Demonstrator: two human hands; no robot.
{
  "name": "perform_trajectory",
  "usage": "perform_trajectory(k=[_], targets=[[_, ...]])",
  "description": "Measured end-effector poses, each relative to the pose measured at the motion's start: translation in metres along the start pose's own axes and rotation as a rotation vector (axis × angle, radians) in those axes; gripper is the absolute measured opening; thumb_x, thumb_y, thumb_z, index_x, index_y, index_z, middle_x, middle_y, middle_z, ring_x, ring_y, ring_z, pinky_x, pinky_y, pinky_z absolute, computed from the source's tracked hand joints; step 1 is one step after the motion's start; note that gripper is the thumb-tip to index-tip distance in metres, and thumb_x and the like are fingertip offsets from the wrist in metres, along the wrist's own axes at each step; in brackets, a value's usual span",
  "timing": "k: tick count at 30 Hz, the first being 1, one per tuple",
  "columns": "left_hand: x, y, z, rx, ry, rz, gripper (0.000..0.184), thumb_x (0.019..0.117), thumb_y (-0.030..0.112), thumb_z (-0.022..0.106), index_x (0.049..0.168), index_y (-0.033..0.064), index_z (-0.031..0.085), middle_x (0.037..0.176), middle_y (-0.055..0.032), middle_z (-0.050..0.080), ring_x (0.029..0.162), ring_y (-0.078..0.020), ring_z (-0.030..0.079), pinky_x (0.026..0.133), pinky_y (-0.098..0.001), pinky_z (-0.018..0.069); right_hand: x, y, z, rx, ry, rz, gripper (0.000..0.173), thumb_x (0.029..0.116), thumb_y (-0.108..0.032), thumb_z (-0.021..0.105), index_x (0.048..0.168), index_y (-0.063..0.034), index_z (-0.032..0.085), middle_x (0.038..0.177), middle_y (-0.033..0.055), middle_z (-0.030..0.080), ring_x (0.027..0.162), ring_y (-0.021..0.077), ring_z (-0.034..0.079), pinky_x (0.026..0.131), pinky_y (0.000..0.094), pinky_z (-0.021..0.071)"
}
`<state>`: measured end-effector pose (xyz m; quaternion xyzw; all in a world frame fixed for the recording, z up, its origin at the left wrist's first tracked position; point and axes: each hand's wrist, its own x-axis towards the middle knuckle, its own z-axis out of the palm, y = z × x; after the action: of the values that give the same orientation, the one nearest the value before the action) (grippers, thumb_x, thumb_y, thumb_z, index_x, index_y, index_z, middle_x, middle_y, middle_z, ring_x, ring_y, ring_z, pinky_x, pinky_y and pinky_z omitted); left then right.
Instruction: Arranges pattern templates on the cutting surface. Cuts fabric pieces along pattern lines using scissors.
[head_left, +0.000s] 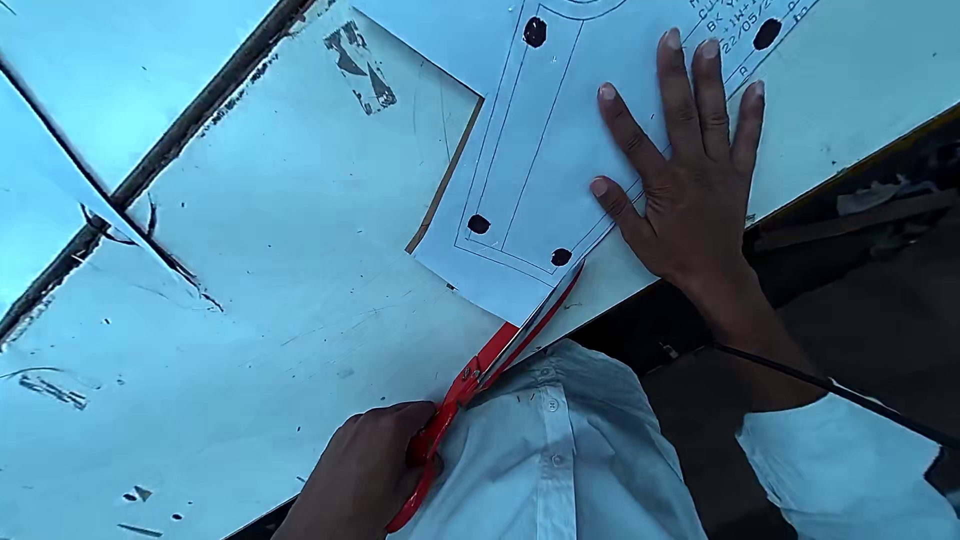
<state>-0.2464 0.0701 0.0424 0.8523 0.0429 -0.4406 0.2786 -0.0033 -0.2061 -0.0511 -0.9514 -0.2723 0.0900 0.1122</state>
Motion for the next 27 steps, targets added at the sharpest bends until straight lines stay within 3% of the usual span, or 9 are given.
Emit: perform_trajectory(k=[13,16,20,27], targets=[[0.002,-0.007,-0.01,-0.002,-0.047,0.0,0.019,0.0683,0.014,0.076,0.086,0.0106,0.075,0.07,-0.0012,0.068,0.059,-0.0208,0.066,0.055,-0.0462,0.0549,0.0,0.0,0.0,0.018,0.01,-0.004,0.062,0.1025,-0.067,0.027,0.16,-0.0439,0.031,0.171,0.0066,0.02,0.158,0.0345,0.014,0.119,0.0717,0.0013],[0.002,-0.01,-0.011,-0.001,-0.048,-0.005,0.019,0.0698,0.018,0.074,0.088,0.0108,0.075,0.071,-0.0012,0.068,0.06,-0.0207,0.066,0.055,-0.0463,0.0554,0.0,0.0,0.001,0.017,0.018,-0.004,0.062,0.1026,-0.067,0.027,0.16,-0.044,0.031,0.171,0.0065,0.021,0.158,0.0339,0.014,0.119,0.0712,0.0016],[0.003,-0.002,-0.016,0.021,-0.09,-0.052,0.022,0.0726,0.016,0.077,0.094,0.0076,0.076,0.075,-0.0063,0.07,0.064,-0.0288,0.069,0.059,-0.0555,0.0559,0.0,0.001,0.002,0.013,0.026,-0.011,0.062,0.1026,-0.067,0.027,0.16,-0.0439,0.031,0.171,0.0068,0.021,0.158,0.0349,0.015,0.119,0.0717,0.0023],[0.007,0.001,-0.015,0.054,-0.066,-0.034,0.021,0.0705,0.019,0.077,0.09,0.0113,0.074,0.071,-0.0019,0.068,0.061,-0.0238,0.067,0.055,-0.0506,0.0556,0.0,0.0,0.002,0.013,0.021,-0.006,0.061,0.1026,-0.067,0.027,0.16,-0.0449,0.03,0.171,0.0052,0.02,0.158,0.0338,0.014,0.119,0.0717,0.0019]])
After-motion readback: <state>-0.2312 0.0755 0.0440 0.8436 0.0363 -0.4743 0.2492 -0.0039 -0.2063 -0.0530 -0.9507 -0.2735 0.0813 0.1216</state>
